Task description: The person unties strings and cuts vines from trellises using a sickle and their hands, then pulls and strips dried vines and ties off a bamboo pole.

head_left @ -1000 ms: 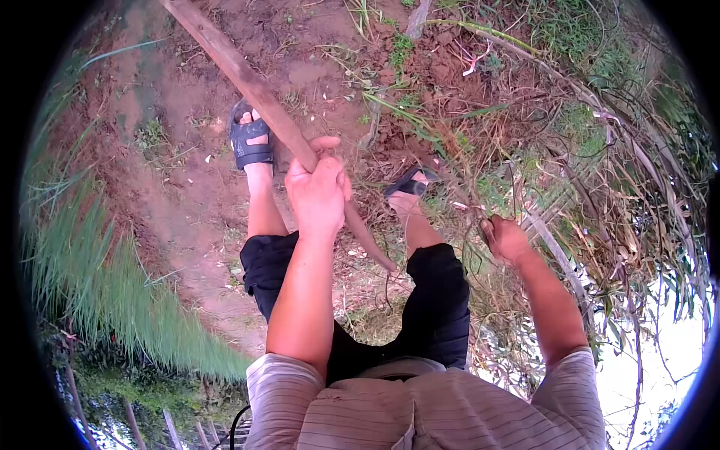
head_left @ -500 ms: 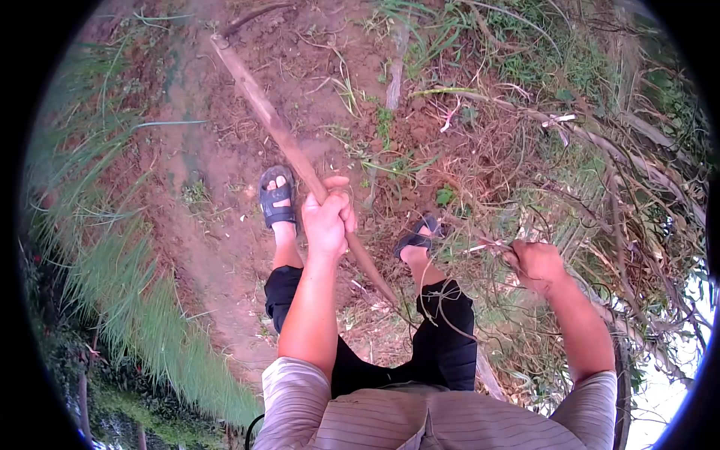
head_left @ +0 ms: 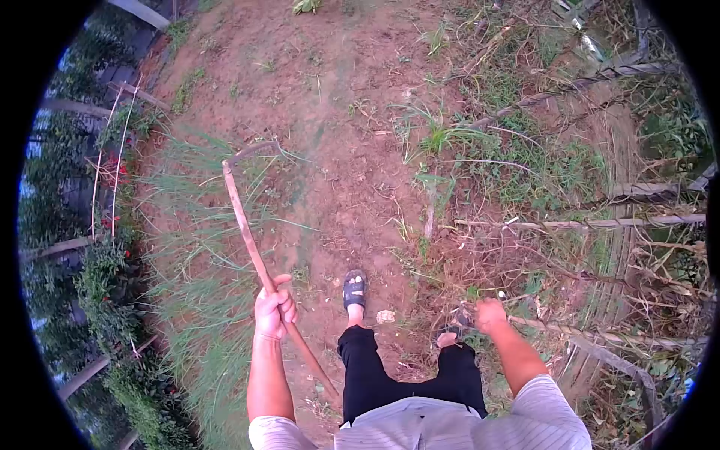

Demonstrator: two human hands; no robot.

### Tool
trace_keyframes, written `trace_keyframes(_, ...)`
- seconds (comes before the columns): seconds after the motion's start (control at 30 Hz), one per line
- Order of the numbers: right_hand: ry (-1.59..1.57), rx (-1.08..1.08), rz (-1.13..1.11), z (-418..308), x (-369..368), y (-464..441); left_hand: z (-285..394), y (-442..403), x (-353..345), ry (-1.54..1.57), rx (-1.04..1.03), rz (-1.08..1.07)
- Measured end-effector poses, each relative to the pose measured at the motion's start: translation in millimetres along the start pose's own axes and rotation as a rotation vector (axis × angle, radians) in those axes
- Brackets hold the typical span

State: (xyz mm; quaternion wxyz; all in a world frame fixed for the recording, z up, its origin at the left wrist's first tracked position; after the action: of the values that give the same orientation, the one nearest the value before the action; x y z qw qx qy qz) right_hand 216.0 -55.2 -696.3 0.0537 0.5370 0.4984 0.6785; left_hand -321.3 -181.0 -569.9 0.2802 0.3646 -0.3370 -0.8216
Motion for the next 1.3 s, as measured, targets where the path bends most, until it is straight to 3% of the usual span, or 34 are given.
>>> trace_keyframes(0.03, -0.066, 0.066, 0.062, -9.9, 7.7, 18.4, 30.6, 18.6, -5.0, -0.036, -0.026, 0.002)
trace_keyframes(0.1, -0.594, -0.093, 0.269, -3.6, 58.1, 70.9, 50.8, 47.1, 7.2, -0.099, -0.048, -0.015)
trace_keyframes(0.17, -0.937, -0.399, 0.449, 26.9, 61.4, 114.9, 27.4, 63.6, 55.9, -0.405, 0.116, 0.130)
trace_keyframes(0.2, -0.949, -0.395, 0.485, 24.6, 83.4, 125.1, 16.6, 66.0, 80.9, -0.522, 0.119, 0.222)
trace_keyframes(0.27, -1.513, -0.627, 0.663, 29.2, 88.9, 180.4, 0.0, 79.1, 105.4, -0.679, 0.130, 0.358)
trace_keyframes(0.43, -1.379, -0.544, 0.791, 9.0, 104.9, 258.8, -14.9, 68.8, 75.9, -0.934, 0.243, 0.421)
trace_keyframes(0.5, -1.415, -0.677, 0.750, -8.8, 95.5, 293.1, -9.8, 43.3, 54.6, -1.181, 0.165, 0.382)
trace_keyframes(0.57, -1.520, -0.737, 0.743, -20.8, 57.2, 315.3, 27.1, 47.3, -19.9, -1.327, 0.139, 0.391)
trace_keyframes(0.6, -1.477, -0.761, 0.740, -23.1, 37.1, 325.1, 39.1, 24.1, -34.9, -1.462, -0.097, 0.306)
trace_keyframes(0.63, -1.490, -0.851, 0.676, -30.6, 61.2, 347.5, 51.0, 25.0, -65.8, -1.355, -0.095, 0.282)
trace_keyframes(0.7, -1.538, -0.907, 0.800, -14.2, 28.6, 362.0, 48.9, -1.9, -90.3, -1.087, -0.233, 0.018)
trace_keyframes(0.77, -1.632, -0.989, 0.952, 5.6, 28.0, 379.6, 24.7, 10.0, -105.5, -0.860, 0.133, -0.062)
trace_keyframes(0.83, -1.612, -1.039, 1.122, 34.6, 62.8, 401.4, 24.8, 4.9, -113.3, -0.940, 0.104, -0.025)
trace_keyframes(0.87, -1.521, -1.000, 1.233, 57.6, 41.5, 396.9, 26.3, 3.2, -118.9, -1.023, 0.093, 0.020)
trace_keyframes(0.97, -1.358, -1.214, 1.240, 80.8, 116.6, 426.3, 29.1, -11.6, -141.8, -1.170, 0.199, 0.028)
trace_keyframes(1.03, -1.337, -1.297, 1.492, 94.0, 136.7, 433.1, 38.9, -33.7, -159.2, -1.193, 0.278, -0.001)
trace_keyframes(1.1, -1.284, -1.411, 1.686, 121.6, 92.5, 419.5, 60.5, -67.0, -189.8, -1.212, 0.328, -0.062)
trace_keyframes(1.17, -1.843, -1.301, 1.905, 95.5, 120.8, 407.1, 97.4, -92.1, -241.0, -1.223, 0.278, -0.143)
trace_keyframes(1.3, -1.891, -1.162, 1.914, 42.8, 102.6, 342.5, 181.4, -88.9, -360.1, -1.051, 0.150, -0.348)
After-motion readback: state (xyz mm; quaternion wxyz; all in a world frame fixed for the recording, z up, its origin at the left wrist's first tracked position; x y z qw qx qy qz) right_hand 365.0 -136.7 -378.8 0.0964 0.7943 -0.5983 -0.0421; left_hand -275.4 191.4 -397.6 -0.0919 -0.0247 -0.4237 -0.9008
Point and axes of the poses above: each hand's wrist, its own y-axis away from the middle knuckle, its own x-axis out of the back of the hand, z = x × y, the point moved 10 cm from there along -y, towards the middle knuckle, and after that the axes turned 8 degrees about x, right-handed, at the moved point
